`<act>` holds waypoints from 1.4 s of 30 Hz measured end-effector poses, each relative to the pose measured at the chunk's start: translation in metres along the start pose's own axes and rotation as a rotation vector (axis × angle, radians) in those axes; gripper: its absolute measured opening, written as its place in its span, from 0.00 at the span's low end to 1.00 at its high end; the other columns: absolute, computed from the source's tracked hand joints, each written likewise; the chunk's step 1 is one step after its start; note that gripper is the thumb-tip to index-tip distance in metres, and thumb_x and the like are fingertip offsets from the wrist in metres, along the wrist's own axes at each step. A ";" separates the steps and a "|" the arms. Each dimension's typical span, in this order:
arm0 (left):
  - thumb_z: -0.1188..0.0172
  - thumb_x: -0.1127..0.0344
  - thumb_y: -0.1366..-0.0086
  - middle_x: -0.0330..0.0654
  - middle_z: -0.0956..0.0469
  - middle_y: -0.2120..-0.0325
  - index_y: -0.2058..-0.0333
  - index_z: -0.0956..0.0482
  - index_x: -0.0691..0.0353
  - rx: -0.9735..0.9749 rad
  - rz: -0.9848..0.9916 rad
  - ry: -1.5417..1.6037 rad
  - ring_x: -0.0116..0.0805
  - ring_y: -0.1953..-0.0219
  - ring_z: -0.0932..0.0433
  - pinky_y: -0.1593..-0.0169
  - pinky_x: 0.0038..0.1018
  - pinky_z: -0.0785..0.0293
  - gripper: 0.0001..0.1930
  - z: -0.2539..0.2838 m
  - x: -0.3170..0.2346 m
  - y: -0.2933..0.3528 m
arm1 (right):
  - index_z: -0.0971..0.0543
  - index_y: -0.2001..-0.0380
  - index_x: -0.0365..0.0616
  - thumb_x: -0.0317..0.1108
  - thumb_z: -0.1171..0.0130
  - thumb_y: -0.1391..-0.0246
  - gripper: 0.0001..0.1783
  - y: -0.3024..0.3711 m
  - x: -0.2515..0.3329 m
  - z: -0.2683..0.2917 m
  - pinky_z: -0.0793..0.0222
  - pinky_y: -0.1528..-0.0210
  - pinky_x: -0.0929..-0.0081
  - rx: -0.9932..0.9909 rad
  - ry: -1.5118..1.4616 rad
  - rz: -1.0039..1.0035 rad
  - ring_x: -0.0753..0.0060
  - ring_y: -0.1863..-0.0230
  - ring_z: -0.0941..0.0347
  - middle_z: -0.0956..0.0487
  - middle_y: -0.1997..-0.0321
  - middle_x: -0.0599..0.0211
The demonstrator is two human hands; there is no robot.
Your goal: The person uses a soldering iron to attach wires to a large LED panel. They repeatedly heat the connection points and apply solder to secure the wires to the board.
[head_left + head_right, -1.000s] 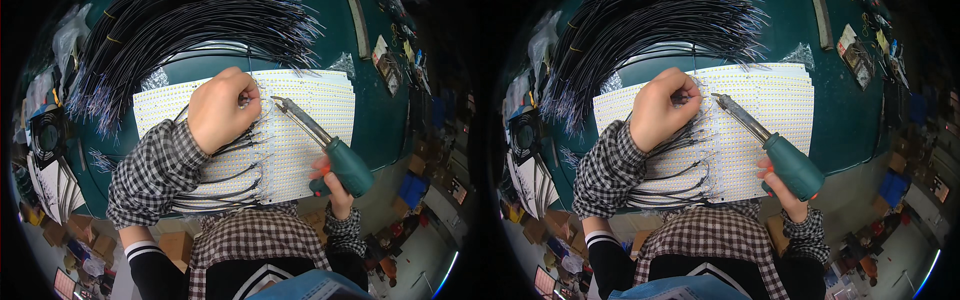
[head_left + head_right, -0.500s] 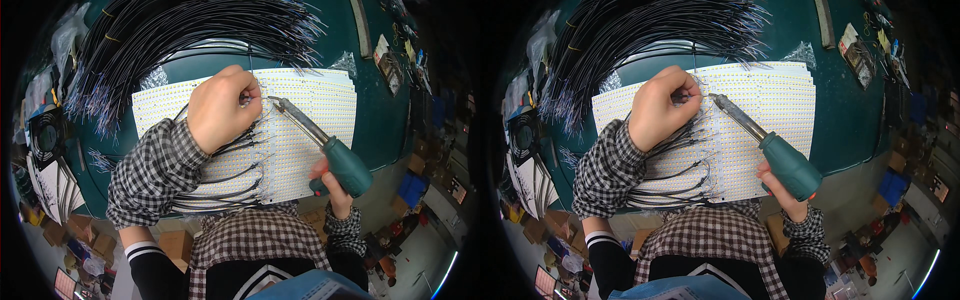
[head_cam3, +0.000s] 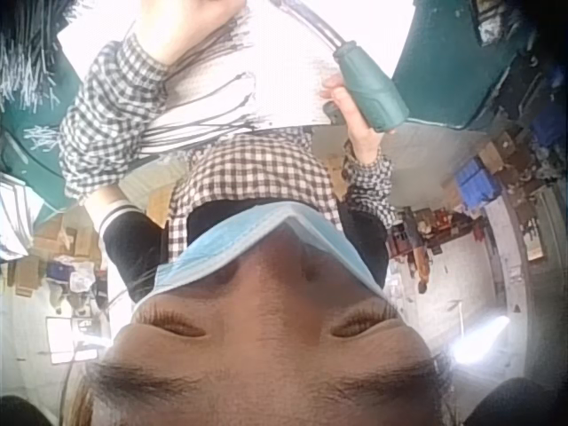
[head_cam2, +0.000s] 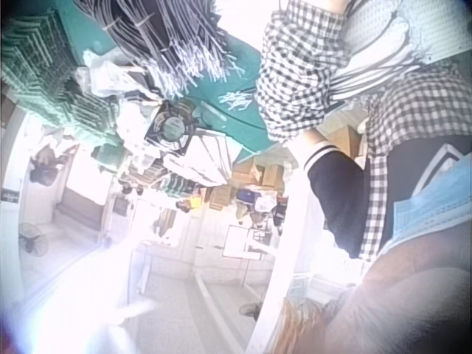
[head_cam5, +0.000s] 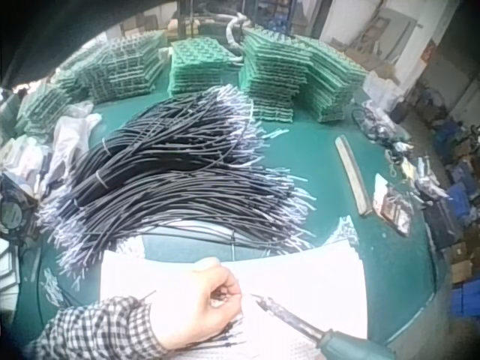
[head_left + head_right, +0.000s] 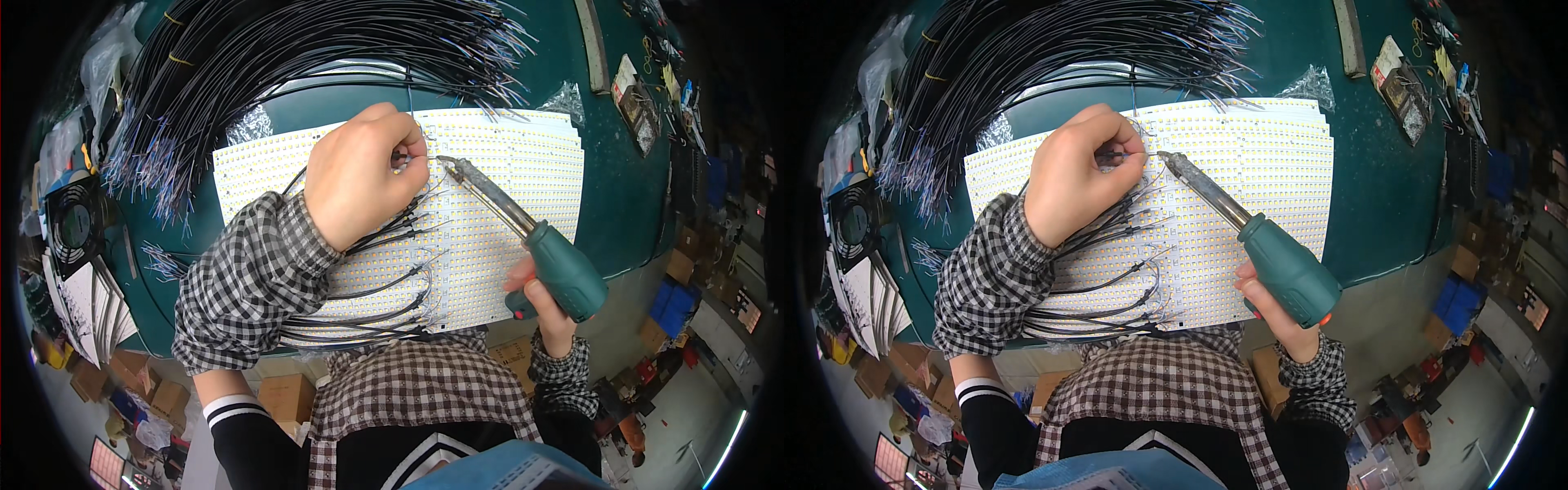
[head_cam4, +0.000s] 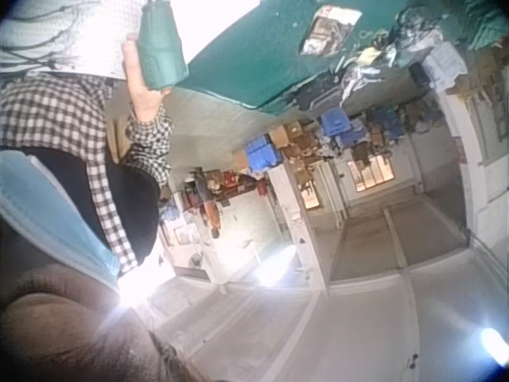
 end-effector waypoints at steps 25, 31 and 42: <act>0.32 0.70 0.41 0.44 0.20 0.71 0.65 0.20 0.65 -0.121 -0.296 -0.253 0.39 0.70 0.19 0.64 0.29 0.22 0.08 0.016 -0.031 0.028 | 0.30 0.40 0.26 0.37 0.45 0.38 0.29 0.007 -0.004 0.011 0.25 0.62 0.68 -0.057 -0.012 0.065 0.65 0.67 0.22 0.21 0.62 0.58; 0.34 0.72 0.38 0.41 0.18 0.70 0.63 0.19 0.66 0.312 0.194 0.104 0.28 0.71 0.20 0.65 0.22 0.24 0.06 0.013 -0.016 0.031 | 0.30 0.40 0.26 0.40 0.44 0.38 0.30 0.007 -0.010 0.013 0.24 0.63 0.67 -0.086 -0.064 0.058 0.65 0.67 0.22 0.23 0.61 0.58; 0.36 0.72 0.38 0.39 0.21 0.70 0.64 0.20 0.65 0.125 0.011 -0.024 0.26 0.70 0.24 0.67 0.23 0.28 0.05 0.015 -0.009 0.017 | 0.29 0.42 0.25 0.43 0.42 0.38 0.32 0.009 -0.011 0.015 0.21 0.66 0.68 -0.135 -0.077 0.087 0.65 0.64 0.23 0.23 0.63 0.58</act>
Point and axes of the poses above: each hand's wrist, its own y-axis away from the middle knuckle, its own z-axis out of the back of the hand, x = y × z, the point moved 2 cm from there along -y, towards the middle knuckle
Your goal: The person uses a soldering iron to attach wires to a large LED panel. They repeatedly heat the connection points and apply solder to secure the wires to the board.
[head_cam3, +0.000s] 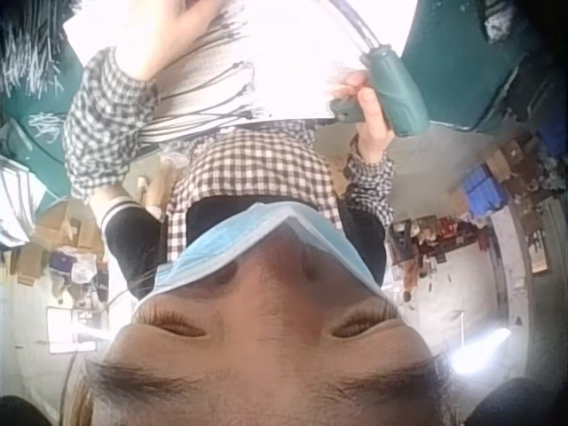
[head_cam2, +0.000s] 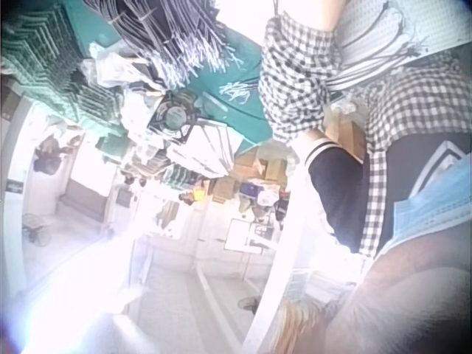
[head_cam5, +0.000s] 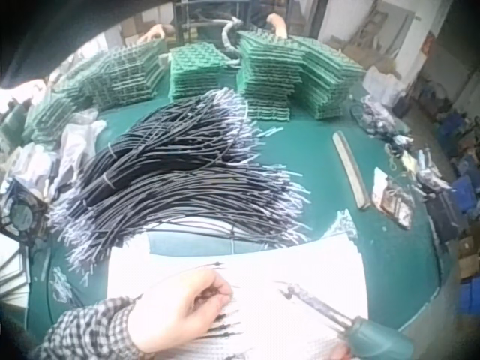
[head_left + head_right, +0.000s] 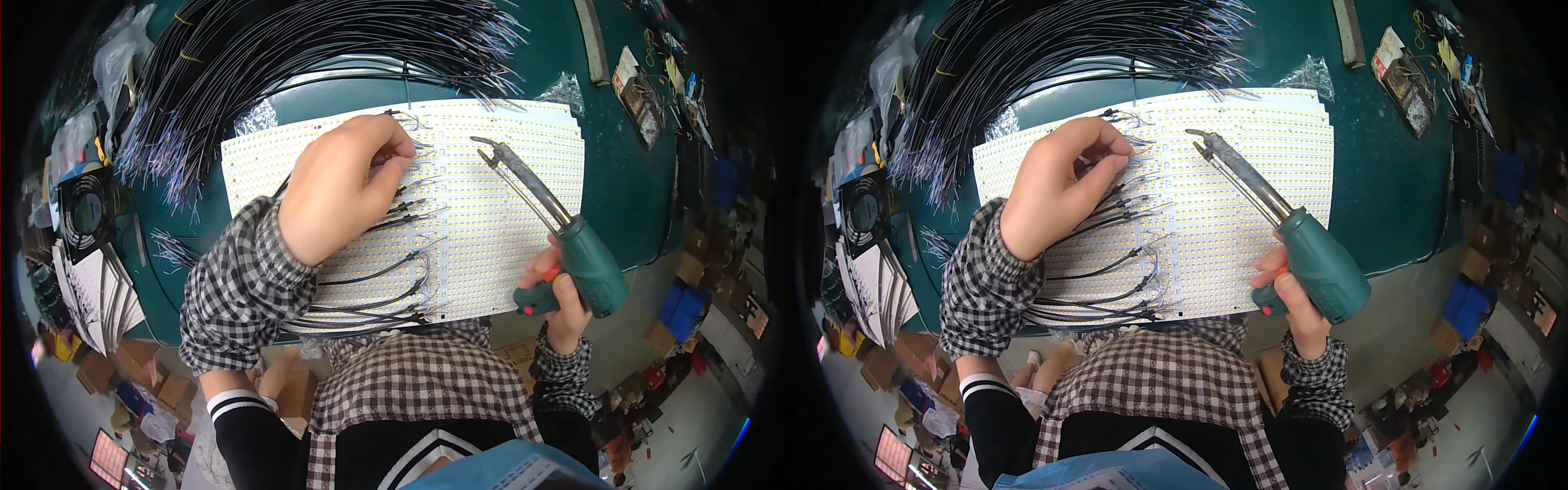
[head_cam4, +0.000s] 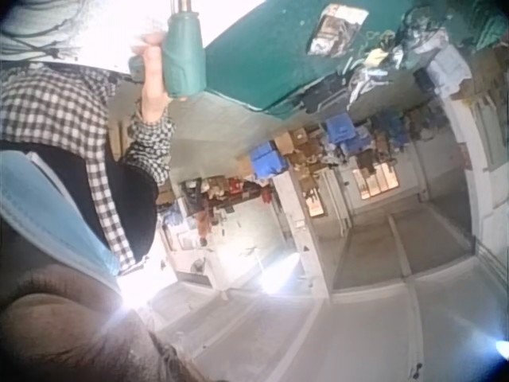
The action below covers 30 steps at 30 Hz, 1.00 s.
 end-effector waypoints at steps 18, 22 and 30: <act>0.35 0.71 0.45 0.41 0.24 0.72 0.72 0.19 0.63 0.020 0.084 0.118 0.33 0.72 0.23 0.67 0.28 0.26 0.03 -0.018 0.004 -0.012 | 0.31 0.40 0.24 0.43 0.41 0.38 0.33 0.005 -0.001 0.002 0.18 0.63 0.69 0.052 0.029 -0.071 0.59 0.54 0.21 0.21 0.55 0.52; 0.36 0.71 0.47 0.42 0.24 0.73 0.75 0.20 0.61 -0.016 0.027 0.074 0.37 0.74 0.22 0.68 0.32 0.25 0.03 -0.020 0.004 -0.012 | 0.31 0.39 0.24 0.42 0.41 0.38 0.33 0.005 -0.004 0.004 0.18 0.63 0.70 0.114 0.037 -0.082 0.59 0.54 0.21 0.20 0.55 0.52; 0.36 0.72 0.46 0.41 0.24 0.73 0.72 0.21 0.63 0.001 -0.006 -0.021 0.34 0.73 0.23 0.67 0.28 0.25 0.03 -0.021 0.004 -0.016 | 0.31 0.40 0.24 0.39 0.41 0.39 0.32 0.008 -0.002 0.001 0.21 0.60 0.67 0.149 0.066 -0.126 0.61 0.59 0.21 0.21 0.58 0.56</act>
Point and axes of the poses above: each hand's wrist, its own y-axis away from the middle knuckle, its own z-axis out of the back of the hand, x = y × z, the point moved 2 cm from there along -y, towards the middle knuckle
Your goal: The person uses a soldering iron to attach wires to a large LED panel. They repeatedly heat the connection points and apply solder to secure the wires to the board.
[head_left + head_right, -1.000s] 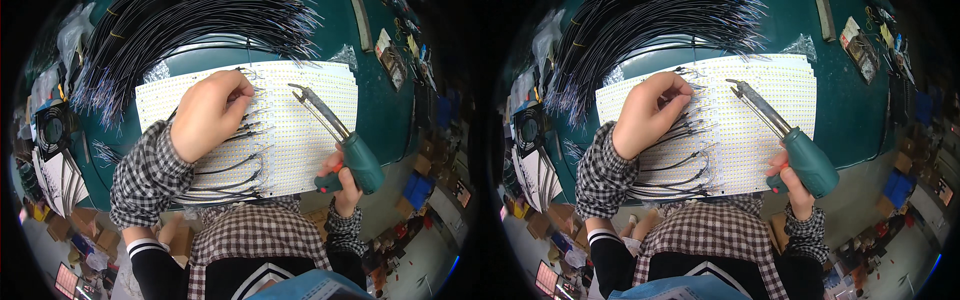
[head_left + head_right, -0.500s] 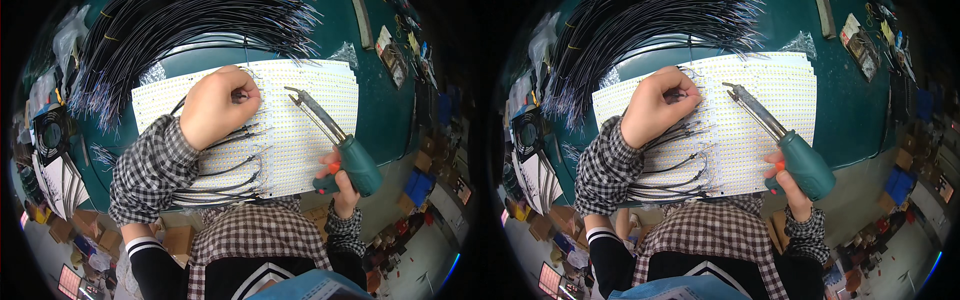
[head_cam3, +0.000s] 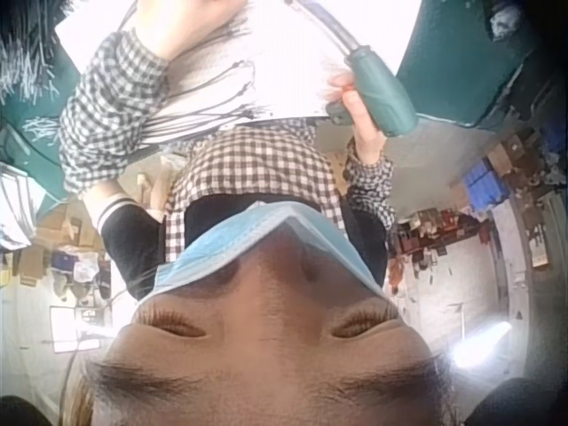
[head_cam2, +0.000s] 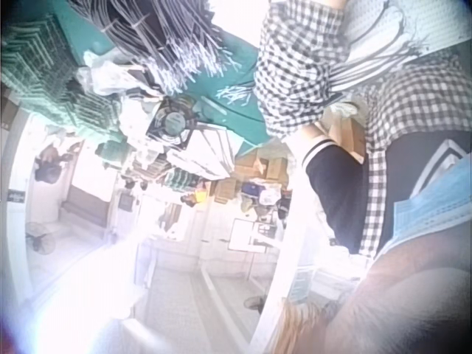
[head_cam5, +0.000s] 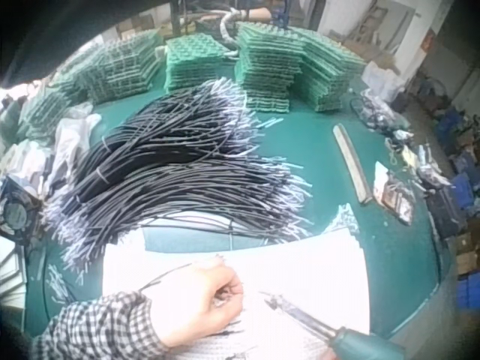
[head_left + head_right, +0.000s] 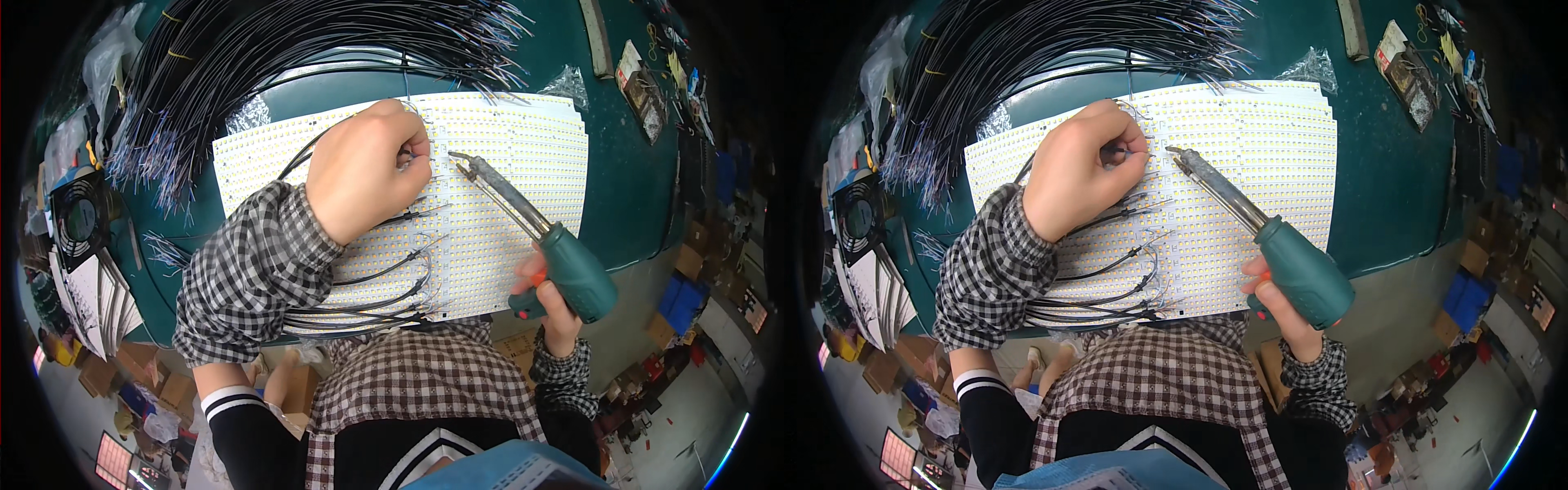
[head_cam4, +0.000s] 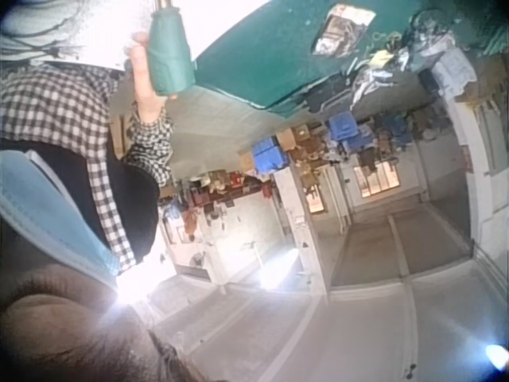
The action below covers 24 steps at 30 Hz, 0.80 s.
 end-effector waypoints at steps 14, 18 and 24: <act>0.37 0.73 0.46 0.41 0.24 0.72 0.71 0.21 0.65 0.056 0.027 0.005 0.31 0.73 0.24 0.67 0.26 0.26 0.04 0.002 0.000 -0.003 | 0.27 0.48 0.29 0.31 0.41 0.40 0.20 -0.001 0.002 -0.007 0.25 0.58 0.69 0.016 0.059 -0.033 0.68 0.64 0.22 0.20 0.62 0.60; 0.37 0.73 0.46 0.41 0.24 0.72 0.71 0.21 0.65 0.056 0.020 0.008 0.31 0.73 0.24 0.67 0.26 0.26 0.04 0.002 0.001 -0.003 | 0.19 0.61 0.35 0.20 0.38 0.44 0.07 -0.003 0.006 -0.005 0.24 0.55 0.71 0.013 0.051 -0.071 0.71 0.60 0.22 0.19 0.63 0.62; 0.37 0.74 0.47 0.40 0.24 0.72 0.71 0.21 0.65 0.057 0.019 0.014 0.30 0.73 0.24 0.67 0.25 0.26 0.03 0.002 0.001 -0.003 | 0.19 0.60 0.34 0.19 0.38 0.44 0.08 -0.003 0.002 -0.006 0.23 0.57 0.71 0.010 0.024 -0.028 0.71 0.61 0.21 0.18 0.63 0.61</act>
Point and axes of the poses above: each hand's wrist, its own y-axis away from the middle knuckle, its own z-axis out of the back of the hand, x = y × z, the point moved 2 cm from there along -y, towards the middle knuckle
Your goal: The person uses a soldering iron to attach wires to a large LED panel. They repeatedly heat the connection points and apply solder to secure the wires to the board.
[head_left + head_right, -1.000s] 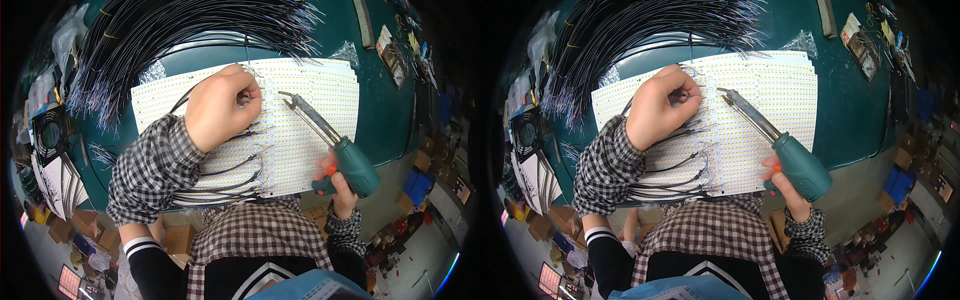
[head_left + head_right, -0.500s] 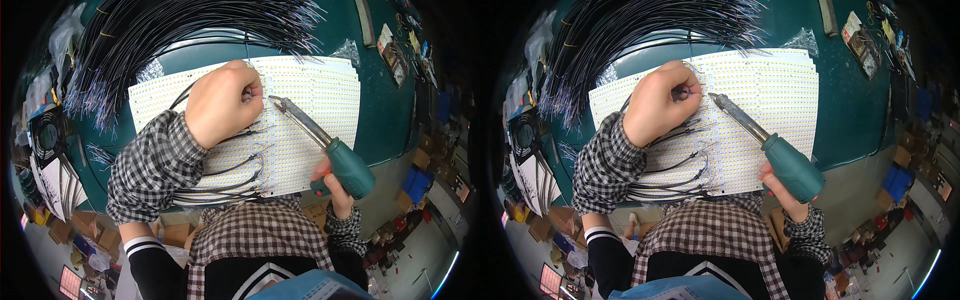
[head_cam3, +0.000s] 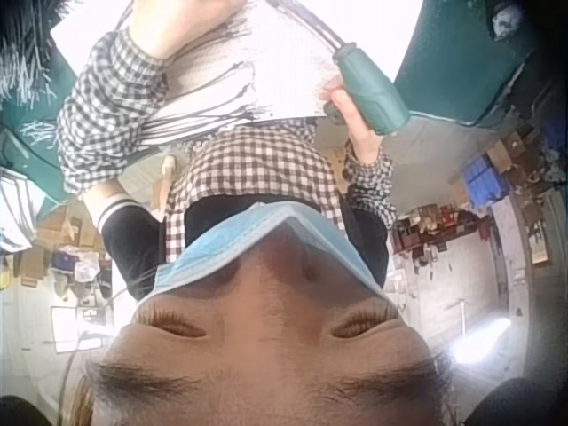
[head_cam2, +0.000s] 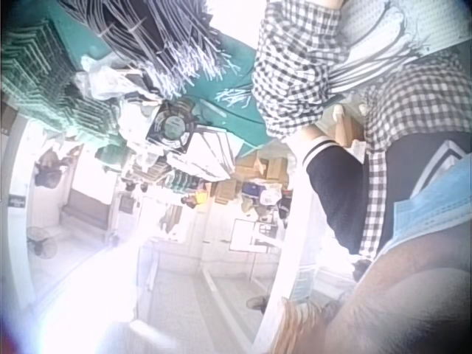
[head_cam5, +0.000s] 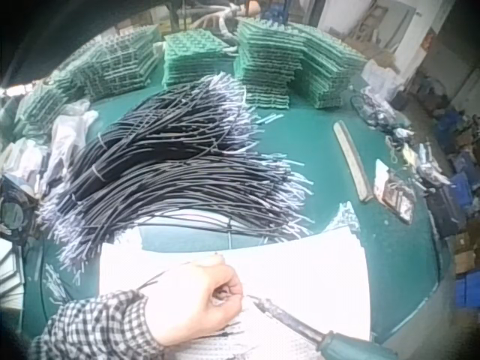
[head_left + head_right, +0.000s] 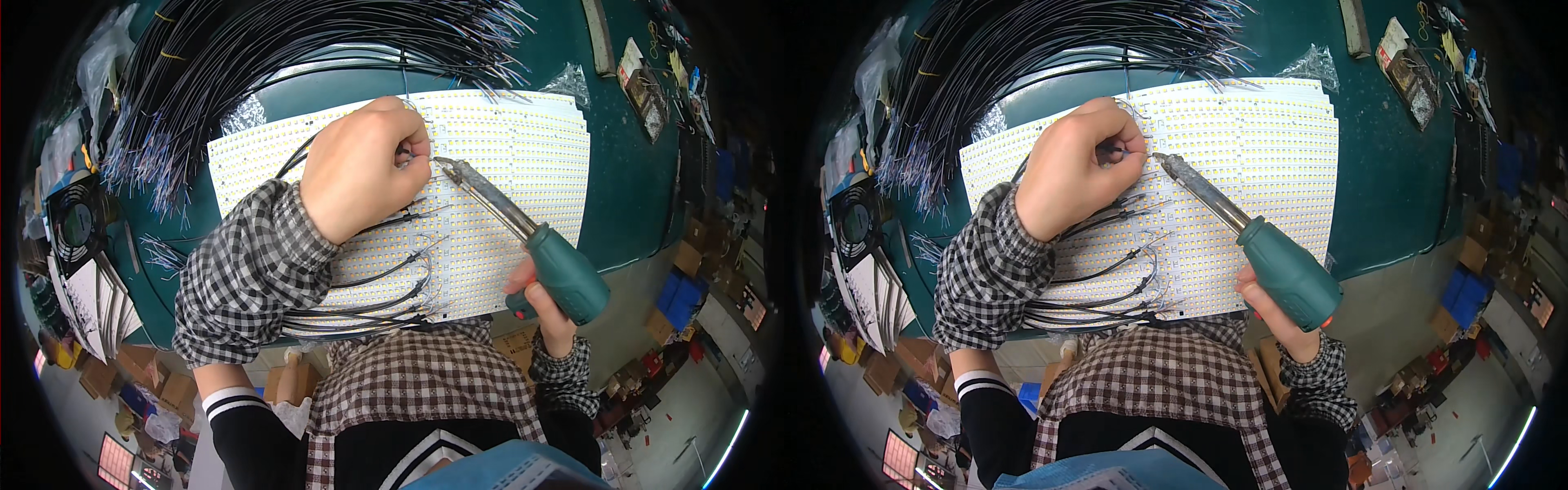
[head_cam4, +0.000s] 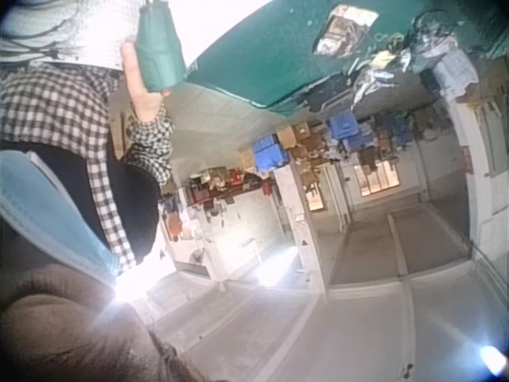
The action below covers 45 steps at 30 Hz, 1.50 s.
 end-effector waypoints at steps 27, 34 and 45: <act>0.32 0.72 0.41 0.45 0.19 0.70 0.65 0.19 0.64 -0.065 -0.147 -0.196 0.44 0.67 0.18 0.65 0.31 0.22 0.07 0.016 -0.025 0.040 | 0.32 0.39 0.26 0.44 0.43 0.38 0.33 0.005 -0.008 0.006 0.24 0.62 0.69 -0.083 -0.074 0.042 0.65 0.66 0.22 0.21 0.60 0.58; 0.35 0.74 0.40 0.43 0.22 0.72 0.66 0.20 0.65 -0.062 -0.095 -0.063 0.35 0.72 0.20 0.69 0.27 0.25 0.04 0.006 -0.012 0.025 | 0.31 0.39 0.26 0.44 0.43 0.38 0.33 0.010 -0.011 0.008 0.22 0.61 0.69 -0.106 -0.089 0.076 0.64 0.63 0.21 0.21 0.60 0.57; 0.37 0.71 0.40 0.45 0.24 0.71 0.69 0.22 0.61 -0.071 -0.096 0.038 0.46 0.71 0.20 0.68 0.37 0.24 0.03 -0.009 -0.008 0.024 | 0.31 0.40 0.24 0.43 0.43 0.38 0.33 0.014 -0.017 0.011 0.17 0.63 0.69 -0.120 -0.076 0.089 0.58 0.52 0.21 0.20 0.54 0.53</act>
Point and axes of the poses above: each hand's wrist, its own y-axis away from the middle knuckle, its own z-axis out of the back of the hand, x = y × z, the point moved 2 cm from there along -y, towards the middle knuckle
